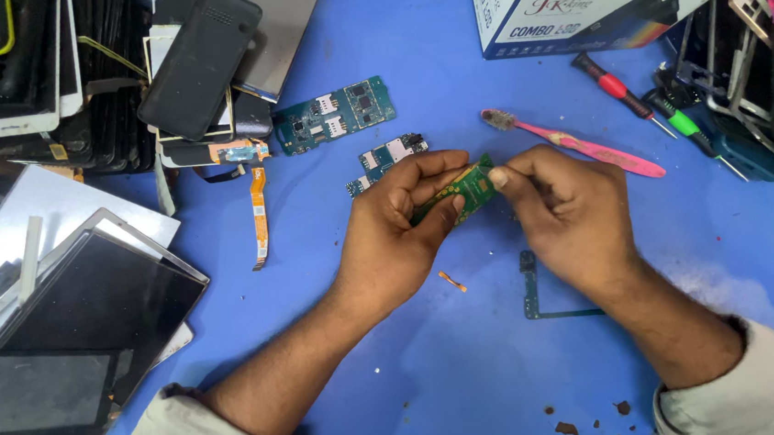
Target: The person holds a green phone motherboard in one hand and works on it with the fingertips of the other hand, picking and pressing at components on the board. They turn the board over and continue working on its other side, with other phone boards and screwdrivers on the workbench.
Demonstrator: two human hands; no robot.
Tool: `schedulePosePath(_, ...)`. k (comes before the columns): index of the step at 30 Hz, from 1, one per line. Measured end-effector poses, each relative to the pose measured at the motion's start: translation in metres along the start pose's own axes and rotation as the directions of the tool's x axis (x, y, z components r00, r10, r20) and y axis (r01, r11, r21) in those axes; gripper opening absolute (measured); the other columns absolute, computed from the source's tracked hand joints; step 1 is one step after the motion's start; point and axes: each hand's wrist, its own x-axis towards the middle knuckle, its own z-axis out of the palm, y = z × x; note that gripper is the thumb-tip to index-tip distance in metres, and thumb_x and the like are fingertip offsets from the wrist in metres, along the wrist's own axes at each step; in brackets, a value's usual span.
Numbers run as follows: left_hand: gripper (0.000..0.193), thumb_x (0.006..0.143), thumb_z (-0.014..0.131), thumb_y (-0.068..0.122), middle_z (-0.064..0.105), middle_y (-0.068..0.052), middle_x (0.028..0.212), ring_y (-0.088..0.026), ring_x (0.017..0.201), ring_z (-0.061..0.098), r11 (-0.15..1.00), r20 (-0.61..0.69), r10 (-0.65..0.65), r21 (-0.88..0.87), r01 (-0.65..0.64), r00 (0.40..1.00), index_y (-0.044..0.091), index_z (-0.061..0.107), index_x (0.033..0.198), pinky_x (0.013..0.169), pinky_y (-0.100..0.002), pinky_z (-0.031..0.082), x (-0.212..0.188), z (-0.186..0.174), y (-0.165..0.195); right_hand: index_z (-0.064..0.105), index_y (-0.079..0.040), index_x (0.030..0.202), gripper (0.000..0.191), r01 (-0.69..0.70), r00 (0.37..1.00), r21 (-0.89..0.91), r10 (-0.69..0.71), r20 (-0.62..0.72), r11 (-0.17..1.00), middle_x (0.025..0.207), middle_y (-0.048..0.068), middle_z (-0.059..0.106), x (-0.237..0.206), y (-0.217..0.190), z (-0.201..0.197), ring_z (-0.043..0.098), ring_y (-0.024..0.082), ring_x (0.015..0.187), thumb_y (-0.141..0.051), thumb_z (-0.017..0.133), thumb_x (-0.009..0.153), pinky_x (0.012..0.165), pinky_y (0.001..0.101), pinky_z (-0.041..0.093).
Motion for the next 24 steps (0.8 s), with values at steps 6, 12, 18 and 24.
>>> schedulePosePath(6,0.038,0.098,0.058,-0.008,0.073,-0.013,0.125,-0.015,0.116,0.068,1.000,0.015,-0.015,0.013,0.015,1.000,-0.004,0.055,0.136,0.100,-0.027,0.056,0.0007,-0.0024,-0.0006,0.072,-0.004,0.090,0.015,-0.049,0.999,-0.049,0.048,-0.011,0.998,0.058,-0.001,0.058,0.0012,0.0005,-0.0007,0.043,0.003,0.051,-0.015,0.074,0.100,0.046,0.0252,0.036)
schedulePosePath(12,0.038,0.099,0.057,-0.009,0.071,-0.014,0.127,-0.015,0.119,0.067,0.999,0.018,0.013,-0.035,-0.012,1.000,-0.006,0.054,0.136,0.101,-0.027,0.056,0.0021,-0.0005,-0.0025,0.073,-0.004,0.093,0.010,-0.025,1.000,0.016,0.025,-0.011,1.000,0.061,-0.004,0.057,-0.0003,0.0053,0.0036,0.041,0.001,0.054,-0.013,0.073,0.098,0.046,0.0241,0.034)
schedulePosePath(18,0.036,0.099,0.057,-0.008,0.072,-0.014,0.126,-0.015,0.119,0.067,1.000,0.019,0.021,-0.021,-0.020,1.000,-0.006,0.055,0.135,0.102,-0.027,0.056,0.0029,-0.0009,-0.0032,0.075,-0.005,0.091,0.010,-0.069,0.997,-0.054,0.070,0.016,0.996,0.053,0.003,0.051,-0.0004,0.0049,0.0036,0.039,0.006,0.047,-0.014,0.075,0.095,0.044,0.0274,0.031)
schedulePosePath(24,0.036,0.099,0.057,-0.007,0.072,-0.014,0.125,-0.014,0.117,0.067,1.000,0.026,0.006,-0.011,-0.005,1.000,-0.005,0.055,0.135,0.101,-0.026,0.056,0.0040,-0.0009,-0.0034,0.072,-0.005,0.093,0.010,0.137,0.991,-0.011,-0.136,0.005,0.991,0.066,0.000,0.061,0.0017,0.0030,0.0035,0.050,0.003,0.054,-0.014,0.073,0.097,0.051,0.0256,0.043)
